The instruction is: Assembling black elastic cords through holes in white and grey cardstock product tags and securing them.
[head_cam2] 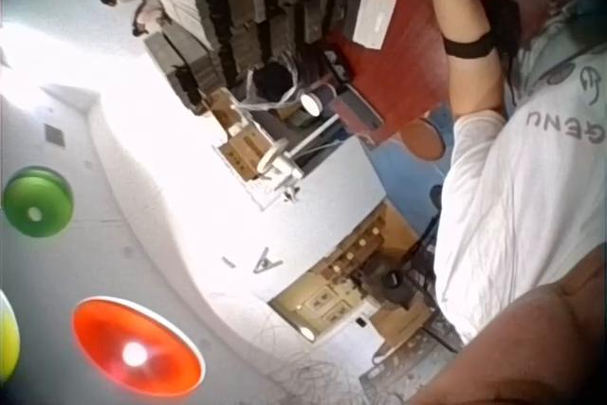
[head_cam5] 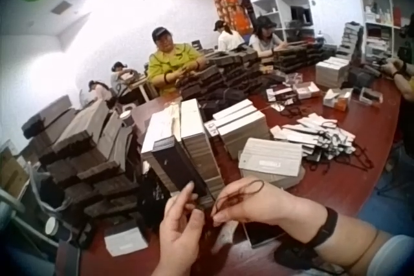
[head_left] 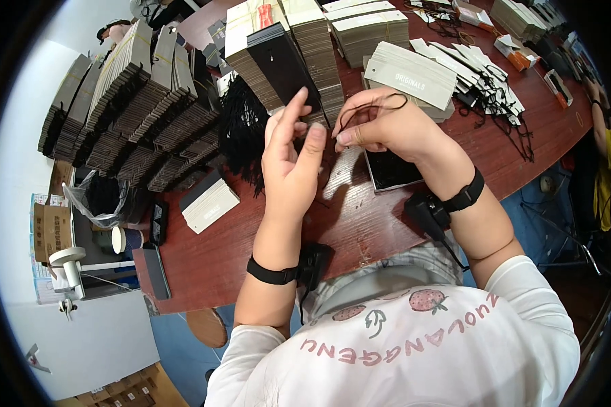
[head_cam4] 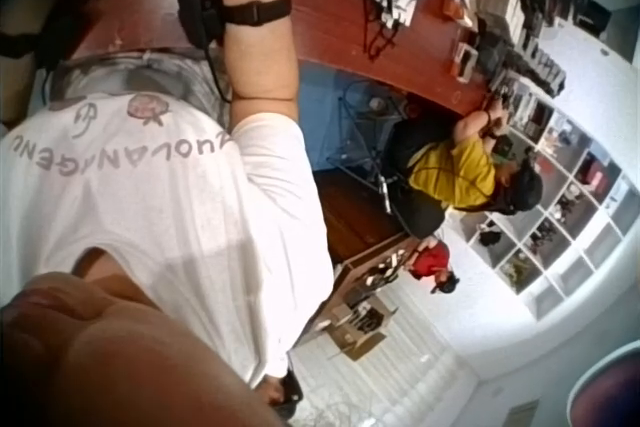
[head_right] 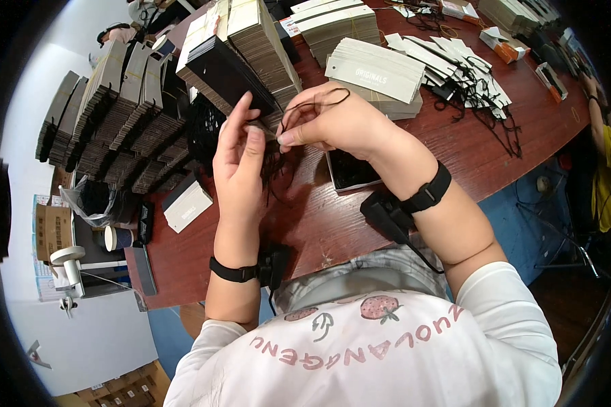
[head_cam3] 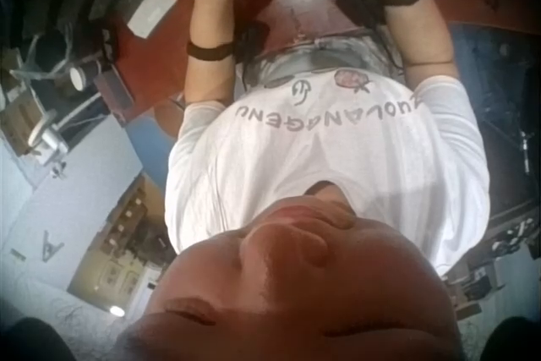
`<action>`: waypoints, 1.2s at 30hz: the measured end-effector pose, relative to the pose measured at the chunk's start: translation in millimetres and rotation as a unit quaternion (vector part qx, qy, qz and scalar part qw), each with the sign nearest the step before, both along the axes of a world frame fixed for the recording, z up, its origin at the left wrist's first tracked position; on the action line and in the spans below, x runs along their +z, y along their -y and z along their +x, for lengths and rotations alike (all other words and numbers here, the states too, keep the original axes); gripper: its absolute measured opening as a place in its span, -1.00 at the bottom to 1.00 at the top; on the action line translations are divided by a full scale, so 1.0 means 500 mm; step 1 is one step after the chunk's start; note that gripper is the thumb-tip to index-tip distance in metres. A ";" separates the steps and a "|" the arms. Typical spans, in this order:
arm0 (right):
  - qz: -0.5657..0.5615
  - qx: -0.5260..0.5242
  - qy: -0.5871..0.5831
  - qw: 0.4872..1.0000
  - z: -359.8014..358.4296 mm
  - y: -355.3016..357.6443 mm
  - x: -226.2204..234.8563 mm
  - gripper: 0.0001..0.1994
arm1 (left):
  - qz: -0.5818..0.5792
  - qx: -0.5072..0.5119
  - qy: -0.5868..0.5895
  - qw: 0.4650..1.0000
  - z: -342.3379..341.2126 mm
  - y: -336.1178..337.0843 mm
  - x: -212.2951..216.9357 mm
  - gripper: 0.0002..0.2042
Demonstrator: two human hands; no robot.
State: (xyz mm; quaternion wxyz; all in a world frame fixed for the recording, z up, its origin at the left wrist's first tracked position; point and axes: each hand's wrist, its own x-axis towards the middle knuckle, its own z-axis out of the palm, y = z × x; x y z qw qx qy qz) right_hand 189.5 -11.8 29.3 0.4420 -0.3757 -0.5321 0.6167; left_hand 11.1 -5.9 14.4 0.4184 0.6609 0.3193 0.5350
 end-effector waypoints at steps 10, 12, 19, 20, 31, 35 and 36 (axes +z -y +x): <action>-0.007 -0.024 -0.062 0.998 -0.001 -0.001 -0.008 -0.89 | 0.008 0.037 0.003 0.999 0.011 0.013 -0.007 -0.92; -0.004 -0.025 -0.048 0.999 -0.005 -0.001 -0.006 -0.88 | 0.016 0.044 -0.006 0.999 0.011 0.011 -0.011 -0.93; -0.049 -0.028 -0.156 0.986 -0.012 0.000 -0.003 -0.89 | 0.032 0.076 -0.035 0.996 0.011 0.012 -0.011 -0.96; -0.056 -0.033 -0.156 0.986 -0.013 0.001 0.001 -0.90 | 0.055 0.074 -0.076 0.993 0.009 0.013 -0.009 -0.94; 0.002 -0.047 -0.150 0.988 -0.007 -0.001 -0.006 -0.94 | 0.034 0.067 -0.008 0.997 0.016 0.014 -0.003 -0.91; 0.027 -0.048 -0.146 0.988 -0.008 -0.001 -0.009 -0.95 | 0.020 0.049 -0.026 0.998 0.012 0.011 -0.012 -0.87; 0.027 -0.047 -0.147 0.988 -0.009 -0.001 -0.008 -0.95 | 0.020 0.050 -0.026 0.998 0.009 0.012 -0.012 -0.87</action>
